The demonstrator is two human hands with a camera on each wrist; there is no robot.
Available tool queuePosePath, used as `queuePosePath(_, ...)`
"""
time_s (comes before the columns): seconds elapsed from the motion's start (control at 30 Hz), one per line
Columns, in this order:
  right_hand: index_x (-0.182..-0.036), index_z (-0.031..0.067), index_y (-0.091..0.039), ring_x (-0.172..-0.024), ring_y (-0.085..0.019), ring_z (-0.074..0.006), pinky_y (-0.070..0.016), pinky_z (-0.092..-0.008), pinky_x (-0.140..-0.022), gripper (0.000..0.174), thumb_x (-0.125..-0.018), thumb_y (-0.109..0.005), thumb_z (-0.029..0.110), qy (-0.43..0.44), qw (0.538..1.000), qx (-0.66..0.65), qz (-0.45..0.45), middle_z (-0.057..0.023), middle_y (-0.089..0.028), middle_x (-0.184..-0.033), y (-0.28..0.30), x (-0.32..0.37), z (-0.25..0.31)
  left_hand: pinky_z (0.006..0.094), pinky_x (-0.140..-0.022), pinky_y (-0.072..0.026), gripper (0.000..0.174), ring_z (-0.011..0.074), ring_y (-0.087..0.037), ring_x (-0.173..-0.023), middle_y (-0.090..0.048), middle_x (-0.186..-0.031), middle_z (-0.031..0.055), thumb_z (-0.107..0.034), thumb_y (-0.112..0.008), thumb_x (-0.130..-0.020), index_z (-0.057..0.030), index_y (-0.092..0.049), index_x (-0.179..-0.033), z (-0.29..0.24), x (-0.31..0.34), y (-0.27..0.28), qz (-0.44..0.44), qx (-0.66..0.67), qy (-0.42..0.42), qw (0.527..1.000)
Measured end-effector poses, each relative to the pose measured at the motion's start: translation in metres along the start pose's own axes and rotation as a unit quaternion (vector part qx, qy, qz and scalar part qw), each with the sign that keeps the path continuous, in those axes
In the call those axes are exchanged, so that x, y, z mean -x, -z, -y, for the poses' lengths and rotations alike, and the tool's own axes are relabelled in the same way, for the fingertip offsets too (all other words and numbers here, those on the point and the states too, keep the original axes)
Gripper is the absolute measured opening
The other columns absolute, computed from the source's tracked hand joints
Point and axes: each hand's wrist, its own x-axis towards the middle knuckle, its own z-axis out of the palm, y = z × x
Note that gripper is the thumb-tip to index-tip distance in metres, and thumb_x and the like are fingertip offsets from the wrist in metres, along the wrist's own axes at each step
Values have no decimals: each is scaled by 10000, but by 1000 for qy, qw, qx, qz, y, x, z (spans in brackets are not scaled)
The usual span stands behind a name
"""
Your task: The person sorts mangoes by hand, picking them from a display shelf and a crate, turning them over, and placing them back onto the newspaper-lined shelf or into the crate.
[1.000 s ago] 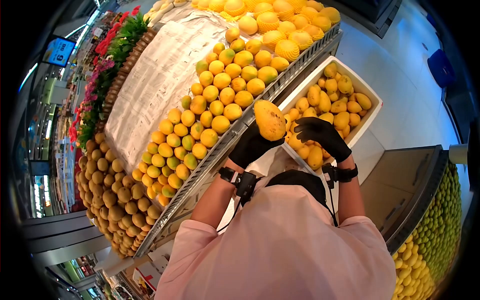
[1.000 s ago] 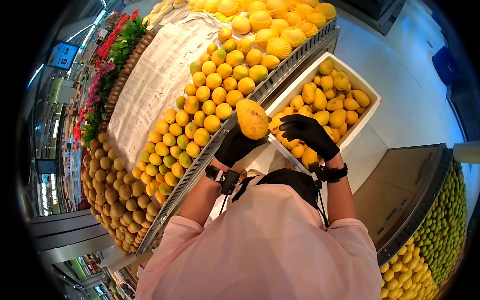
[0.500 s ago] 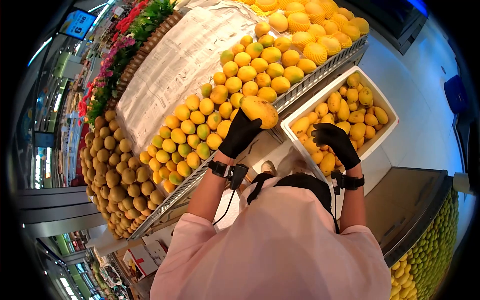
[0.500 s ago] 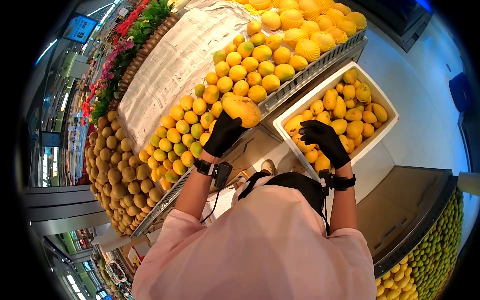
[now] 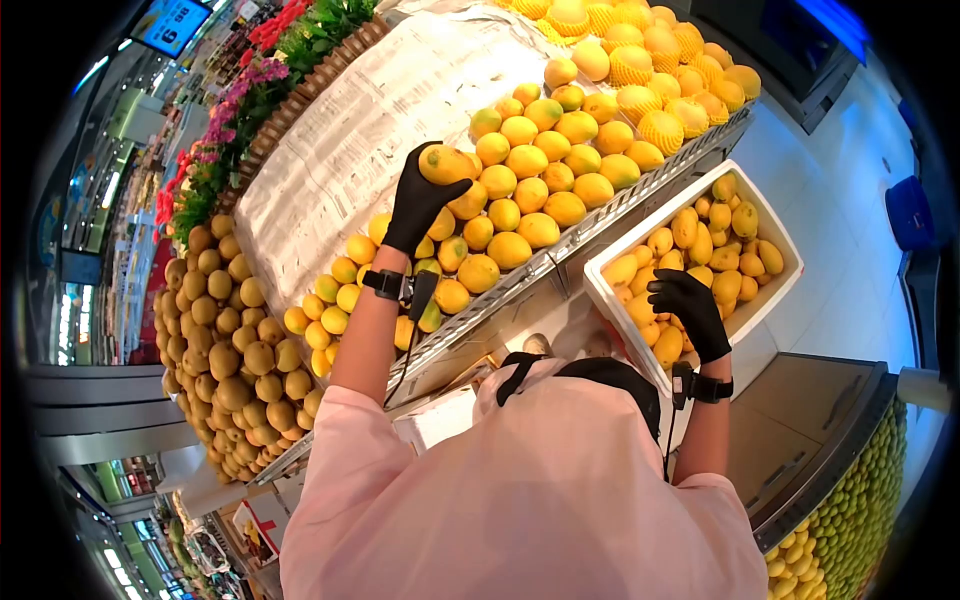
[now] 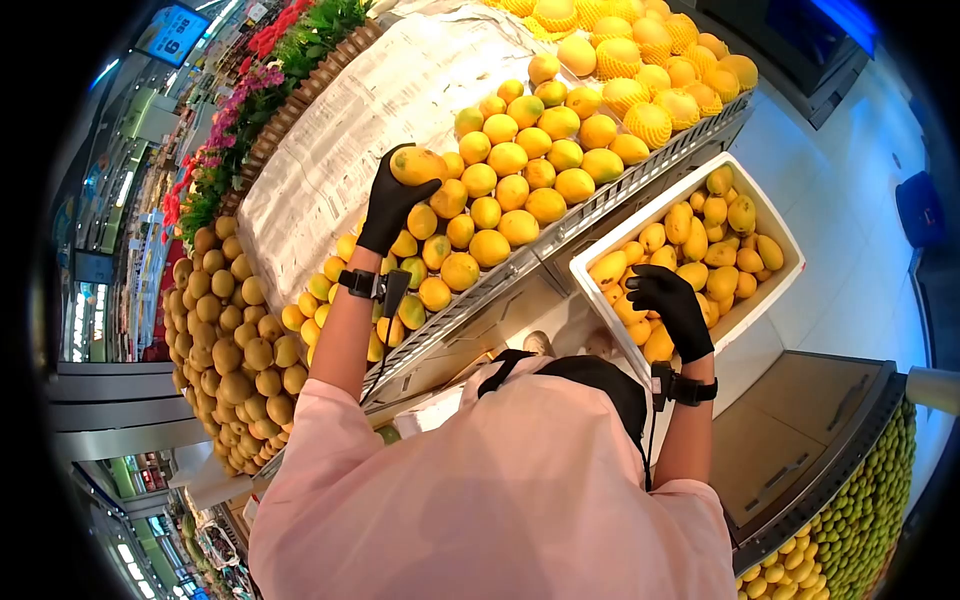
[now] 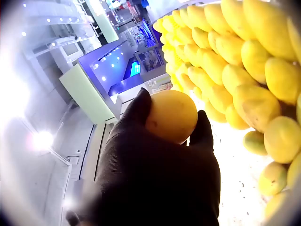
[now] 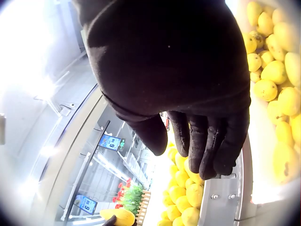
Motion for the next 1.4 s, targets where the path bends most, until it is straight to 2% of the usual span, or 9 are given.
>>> queuePosePath(0.2,-1177,-7,-605,-835,-661,-146,-529,-255,-751,287,-905,-596,84,-3,999,-7,-45,-85,-687,-991,-13,-3,-6,328,-920,-506,761,189,-574,-1084,-571,-1198,105,-165,-870,-655,-39,-469,-1290,39,-50,24,-6,-64,-4,998)
queuePosePath(0.33,-1163,-22,-607,-825,-663,-156,-533,-262,-737,284,-917,-603,120,8,997,13,-74,-103,-684,-984,-18,-2,-8,319,-885,-514,678,169,-604,-1002,-618,-1099,55,-140,-850,-659,-102,-513,-1247,76,-82,24,21,-19,32,999)
queuePosePath(0.43,-1164,-27,-603,-844,-667,-174,-544,-274,-752,293,-930,-594,150,8,995,-6,-96,-114,-680,-993,-20,-3,-14,319,-871,-515,641,162,-605,-987,-620,-1084,39,-132,-844,-649,-109,-527,-1206,94,-100,20,34,-38,32,998)
queuePosePath(0.47,-1166,-25,-602,-850,-667,-175,-547,-277,-756,292,-933,-590,150,9,994,-21,-103,-113,-679,-999,-21,-2,-16,328,-860,-516,614,174,-615,-972,-631,-1067,41,-126,-836,-634,-123,-537,-1170,98,-104,18,39,-54,36,997)
queuePosePath(0.7,-1185,-36,-579,-877,-668,-194,-556,-290,-760,299,-951,-559,148,-5,991,-44,-123,-125,-664,-1016,-30,-7,-23,330,-896,-507,654,192,-615,-1000,-635,-1095,55,-157,-832,-624,-140,-532,-1205,120,-129,11,127,-205,73,968)
queuePosePath(0.83,-1175,-11,-602,-872,-667,-177,-553,-278,-764,278,-960,-561,161,-5,991,-45,-126,-112,-674,-1023,-33,-10,-24,361,-860,-514,576,283,-638,-987,-659,-1067,118,-163,-798,-647,-123,-545,-1163,116,-137,8,179,-289,38,940)
queuePosePath(0.93,-1171,-14,-602,-873,-667,-177,-552,-275,-764,275,-958,-562,155,-9,991,-32,-131,-110,-675,-1018,-35,-13,-21,377,-838,-514,526,329,-636,-974,-661,-1044,153,-158,-778,-662,-107,-553,-1134,117,-141,8,207,-272,-10,940)
queuePosePath(1.23,-1153,-15,-610,-873,-668,-171,-549,-266,-760,259,-946,-570,136,-11,992,-30,-120,-101,-679,-1004,-37,-23,-15,391,-826,-510,438,354,-628,-958,-666,-1005,164,-147,-782,-677,-61,-582,-1057,137,-148,3,227,-292,-77,926)
queuePosePath(1.4,-1152,-13,-614,-862,-668,-167,-548,-264,-758,262,-942,-577,137,-18,993,-32,-111,-97,-680,-996,-33,-22,-18,381,-881,-503,491,331,-625,-1022,-660,-1077,159,-117,-780,-690,-69,-582,-1137,124,-146,8,264,-253,-64,929)
